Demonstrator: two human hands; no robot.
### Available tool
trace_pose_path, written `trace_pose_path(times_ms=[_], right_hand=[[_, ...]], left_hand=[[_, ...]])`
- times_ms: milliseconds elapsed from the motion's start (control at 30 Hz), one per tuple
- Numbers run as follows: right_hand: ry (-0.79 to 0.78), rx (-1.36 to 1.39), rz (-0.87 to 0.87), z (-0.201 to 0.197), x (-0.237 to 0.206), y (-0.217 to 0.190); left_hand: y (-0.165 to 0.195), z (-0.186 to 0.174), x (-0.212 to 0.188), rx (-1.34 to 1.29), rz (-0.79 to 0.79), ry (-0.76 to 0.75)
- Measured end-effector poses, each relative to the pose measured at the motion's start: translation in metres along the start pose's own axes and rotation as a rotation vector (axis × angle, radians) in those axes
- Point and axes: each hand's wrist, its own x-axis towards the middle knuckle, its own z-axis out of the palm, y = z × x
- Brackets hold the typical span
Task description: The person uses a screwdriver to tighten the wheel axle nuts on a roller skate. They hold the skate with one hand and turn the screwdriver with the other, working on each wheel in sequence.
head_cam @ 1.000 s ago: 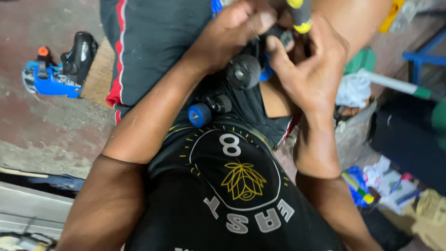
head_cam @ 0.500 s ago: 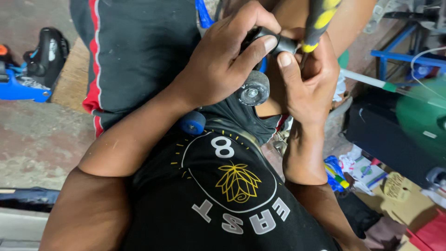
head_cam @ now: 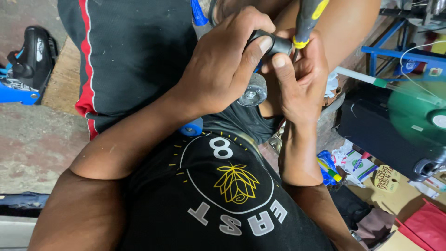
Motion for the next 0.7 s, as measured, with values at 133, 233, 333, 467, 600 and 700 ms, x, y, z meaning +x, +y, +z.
trace_pose_path(times_ms=[133,233,333,467,600,700], right_hand=[[-0.026,-0.015,-0.071,0.001,0.001,0.001],[-0.018,-0.018,-0.055,-0.001,0.002,0.006],[-0.019,0.017,-0.012,-0.007,0.001,0.014],[0.076,-0.054,0.002,-0.02,0.003,0.016],[0.282,0.075,-0.236,-0.034,0.012,0.001],[0.044,0.591,-0.391,-0.04,0.022,-0.019]], left_hand=[[-0.002,-0.004,0.002,0.021,0.034,0.013],[-0.002,-0.006,0.003,0.002,0.004,-0.002],[-0.004,-0.009,0.004,-0.017,0.006,-0.014],[-0.018,-0.015,0.014,-0.147,0.137,-0.043],[-0.044,-0.021,0.026,-0.73,-0.232,-0.265],[-0.058,-0.023,0.025,-1.015,-0.325,-0.343]])
